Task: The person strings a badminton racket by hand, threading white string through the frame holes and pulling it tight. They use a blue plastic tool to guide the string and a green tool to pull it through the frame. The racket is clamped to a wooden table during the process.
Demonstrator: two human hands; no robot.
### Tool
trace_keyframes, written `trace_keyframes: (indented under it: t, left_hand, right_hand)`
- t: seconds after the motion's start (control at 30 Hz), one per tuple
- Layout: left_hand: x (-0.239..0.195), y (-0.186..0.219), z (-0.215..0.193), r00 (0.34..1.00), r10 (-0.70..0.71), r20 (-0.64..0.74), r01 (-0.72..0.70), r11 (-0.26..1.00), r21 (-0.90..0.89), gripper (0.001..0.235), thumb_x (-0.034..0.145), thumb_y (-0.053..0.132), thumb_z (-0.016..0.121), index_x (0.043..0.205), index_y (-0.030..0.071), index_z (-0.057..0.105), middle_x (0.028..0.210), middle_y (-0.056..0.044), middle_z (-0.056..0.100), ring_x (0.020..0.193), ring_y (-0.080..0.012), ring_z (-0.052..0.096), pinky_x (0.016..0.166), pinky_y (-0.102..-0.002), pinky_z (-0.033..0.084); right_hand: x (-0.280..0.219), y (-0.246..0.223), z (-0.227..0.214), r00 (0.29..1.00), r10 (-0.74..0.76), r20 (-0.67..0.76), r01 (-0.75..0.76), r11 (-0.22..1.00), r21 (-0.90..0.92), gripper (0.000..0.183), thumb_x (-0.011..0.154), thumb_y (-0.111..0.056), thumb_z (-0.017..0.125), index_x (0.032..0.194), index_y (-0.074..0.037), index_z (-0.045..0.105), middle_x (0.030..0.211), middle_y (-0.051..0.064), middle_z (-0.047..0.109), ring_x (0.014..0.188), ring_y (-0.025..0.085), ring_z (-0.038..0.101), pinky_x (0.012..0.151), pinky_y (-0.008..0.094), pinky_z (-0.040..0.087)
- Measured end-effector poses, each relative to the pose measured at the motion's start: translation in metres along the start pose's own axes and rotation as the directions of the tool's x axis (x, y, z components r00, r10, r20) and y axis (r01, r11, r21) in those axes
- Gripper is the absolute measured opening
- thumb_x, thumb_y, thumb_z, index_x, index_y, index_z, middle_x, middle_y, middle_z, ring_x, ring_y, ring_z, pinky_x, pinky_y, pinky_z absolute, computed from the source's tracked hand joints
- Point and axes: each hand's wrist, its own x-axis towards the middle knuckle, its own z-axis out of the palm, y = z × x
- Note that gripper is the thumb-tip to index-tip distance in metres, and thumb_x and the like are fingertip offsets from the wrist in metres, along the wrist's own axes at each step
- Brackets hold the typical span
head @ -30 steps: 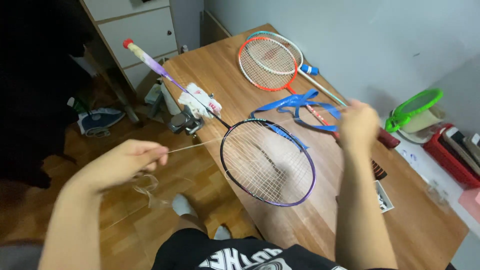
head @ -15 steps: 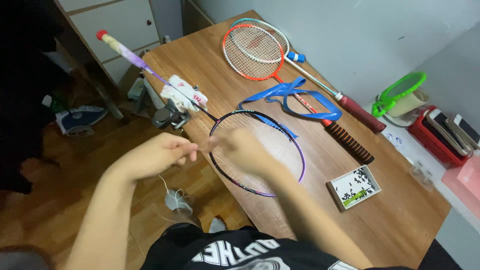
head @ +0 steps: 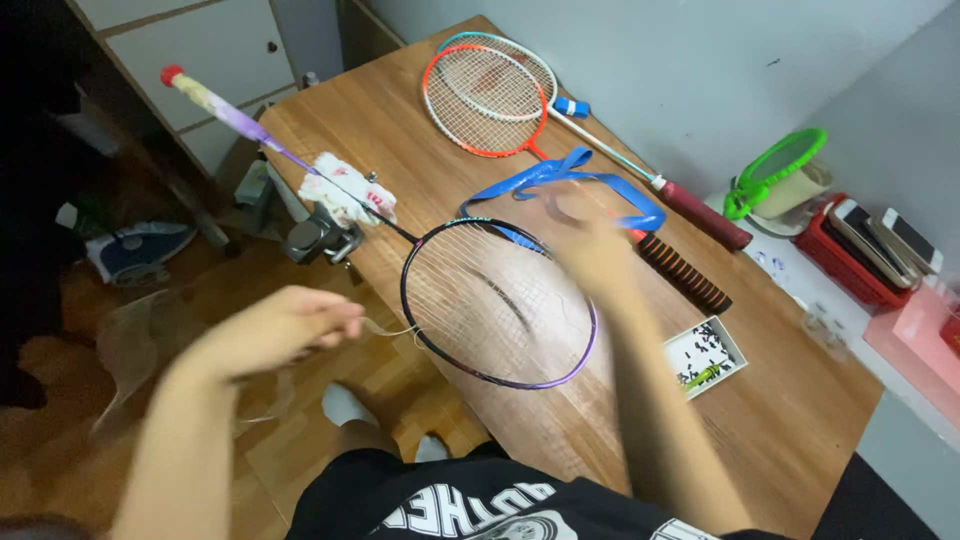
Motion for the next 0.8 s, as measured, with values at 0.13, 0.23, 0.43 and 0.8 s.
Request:
trace_keyframes:
  t: [0.13, 0.23, 0.43, 0.8]
  left_hand:
    - [0.050, -0.018, 0.018, 0.935, 0.310, 0.171, -0.321, 0.946, 0.037, 0.031, 0.100, 0.029, 0.056, 0.081, 0.009, 0.070, 0.068, 0.011, 0.058, 0.060, -0.0019, 0.044, 0.054, -0.022, 0.037]
    - [0.035, -0.013, 0.014, 0.917, 0.347, 0.194, -0.357, 0.934, 0.016, 0.030, 0.099, 0.027, 0.056, 0.080, 0.009, 0.070, 0.070, 0.011, 0.061, 0.061, -0.0017, 0.046, 0.056, -0.021, 0.039]
    - [-0.026, -0.017, -0.017, 0.999, 0.030, 0.019, -0.030, 0.999, -0.015, 0.035, 0.100, 0.037, 0.057, 0.080, 0.011, 0.068, 0.059, 0.008, 0.046, 0.053, -0.0061, 0.035, 0.049, -0.025, 0.026]
    - [0.012, -0.007, 0.016, 0.955, 0.253, 0.155, -0.273, 0.954, 0.122, 0.033, 0.097, 0.035, 0.058, 0.083, 0.010, 0.072, 0.065, 0.011, 0.056, 0.060, -0.0015, 0.047, 0.050, -0.022, 0.037]
  right_hand:
    - [-0.034, -0.123, 0.009, 0.648, -0.240, 0.723, -0.075, 0.924, 0.375, 0.032, 0.089, -0.021, 0.074, 0.118, -0.008, 0.071, 0.113, 0.015, 0.074, 0.105, 0.029, 0.070, 0.091, 0.039, 0.053]
    - [-0.035, -0.094, 0.032, 0.632, -0.392, 0.669, 0.037, 0.877, 0.479, 0.031, 0.078, -0.002, 0.062, 0.107, -0.008, 0.075, 0.105, 0.014, 0.076, 0.096, 0.028, 0.071, 0.084, 0.038, 0.054]
    - [-0.003, 0.052, 0.002, 0.884, 0.328, 0.333, -0.466, 0.663, 0.585, 0.029, 0.090, 0.001, 0.054, 0.104, -0.007, 0.078, 0.086, -0.003, 0.067, 0.071, 0.009, 0.054, 0.063, 0.026, 0.043]
    - [-0.054, -0.097, -0.003, 0.895, -0.222, 0.386, 0.023, 0.889, 0.457, 0.055, 0.078, -0.029, 0.089, 0.120, -0.002, 0.067, 0.117, 0.018, 0.070, 0.108, 0.031, 0.066, 0.092, 0.040, 0.049]
